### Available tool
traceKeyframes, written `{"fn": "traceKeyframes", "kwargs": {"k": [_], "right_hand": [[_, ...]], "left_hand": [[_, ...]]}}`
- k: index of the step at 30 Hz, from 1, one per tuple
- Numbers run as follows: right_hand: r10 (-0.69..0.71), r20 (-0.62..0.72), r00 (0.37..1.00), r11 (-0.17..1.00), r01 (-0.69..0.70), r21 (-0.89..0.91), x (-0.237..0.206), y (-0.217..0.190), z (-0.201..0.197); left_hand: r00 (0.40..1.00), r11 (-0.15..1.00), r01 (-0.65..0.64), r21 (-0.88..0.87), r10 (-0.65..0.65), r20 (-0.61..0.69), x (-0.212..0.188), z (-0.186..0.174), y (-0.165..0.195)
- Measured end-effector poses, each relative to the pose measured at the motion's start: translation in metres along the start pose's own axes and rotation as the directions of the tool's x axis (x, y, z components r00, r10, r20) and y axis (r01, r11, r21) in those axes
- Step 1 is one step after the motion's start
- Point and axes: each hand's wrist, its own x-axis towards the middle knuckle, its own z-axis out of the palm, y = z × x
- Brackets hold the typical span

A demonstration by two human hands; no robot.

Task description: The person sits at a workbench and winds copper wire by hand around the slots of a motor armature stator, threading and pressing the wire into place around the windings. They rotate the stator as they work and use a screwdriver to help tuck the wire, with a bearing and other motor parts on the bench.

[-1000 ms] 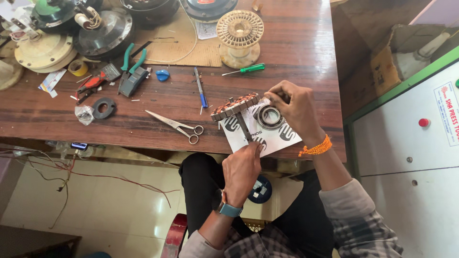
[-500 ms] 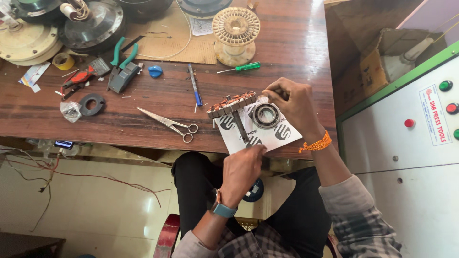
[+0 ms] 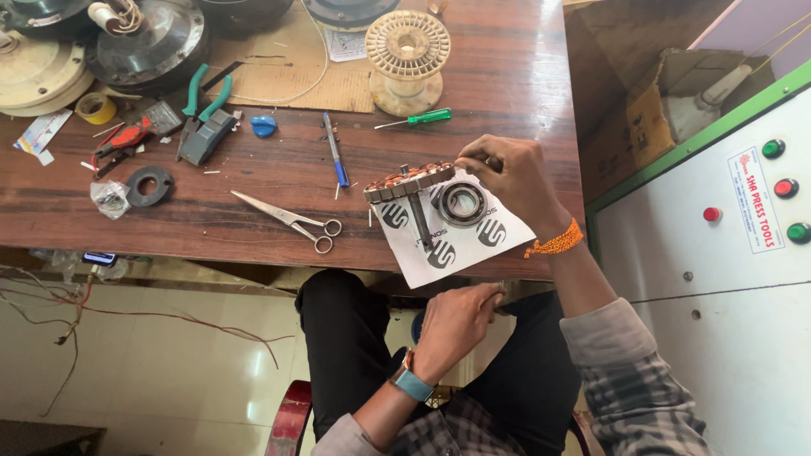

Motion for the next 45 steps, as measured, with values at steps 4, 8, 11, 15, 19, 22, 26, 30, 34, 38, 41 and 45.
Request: {"fn": "traceKeyframes", "kwargs": {"k": [4,8,11,15,19,22,26,30,34,38,41,45], "right_hand": [[0.039,0.012,0.999,0.999,-0.039,-0.027,-0.004,0.004,-0.001],[0.041,-0.004,0.999,0.999,-0.041,0.008,-0.008,0.009,0.003],[0.040,0.000,0.999,0.999,-0.040,0.032,-0.010,0.013,0.006],[0.083,0.050,0.995,0.991,-0.088,0.100,-0.014,0.013,0.003],[0.190,0.191,0.963,0.968,-0.216,0.127,-0.015,0.006,-0.009],[0.248,0.261,0.933,0.947,-0.290,0.137,-0.017,-0.001,-0.020],[0.342,0.272,0.900,0.912,-0.388,0.136,-0.021,-0.003,-0.028],[0.343,0.387,0.856,0.871,-0.444,0.210,-0.023,0.008,-0.025],[0.307,0.451,0.838,0.866,-0.442,0.233,-0.025,0.022,-0.014],[0.286,0.442,0.851,0.884,-0.412,0.221,-0.027,0.028,-0.001],[0.315,0.416,0.853,0.898,-0.410,0.161,-0.031,0.024,0.000],[0.321,0.439,0.839,0.878,-0.437,0.194,-0.031,0.013,-0.005]], "left_hand": [[0.999,0.999,0.035,0.003,-0.035,0.032,-0.005,0.008,-0.004],[0.998,1.000,0.002,0.015,-0.002,0.059,-0.014,0.017,-0.013],[0.998,0.999,-0.042,-0.015,0.043,0.052,-0.022,0.026,-0.024],[0.997,1.000,-0.022,0.019,0.021,0.070,-0.030,0.037,-0.042],[0.991,0.997,0.038,0.068,-0.046,0.124,-0.028,0.040,-0.060],[0.995,0.998,0.043,0.036,-0.046,0.090,-0.029,0.041,-0.064],[0.988,0.996,0.093,-0.011,-0.091,0.121,-0.029,0.044,-0.065],[0.995,0.999,-0.023,0.027,0.020,0.099,-0.031,0.045,-0.067],[0.990,1.000,0.020,0.011,-0.021,0.137,-0.031,0.045,-0.068],[0.994,1.000,0.002,0.000,-0.002,0.105,-0.031,0.042,-0.069],[0.996,1.000,0.004,0.006,-0.005,0.086,-0.031,0.041,-0.071],[0.998,0.999,-0.026,0.043,0.024,0.051,-0.032,0.040,-0.075]]}}
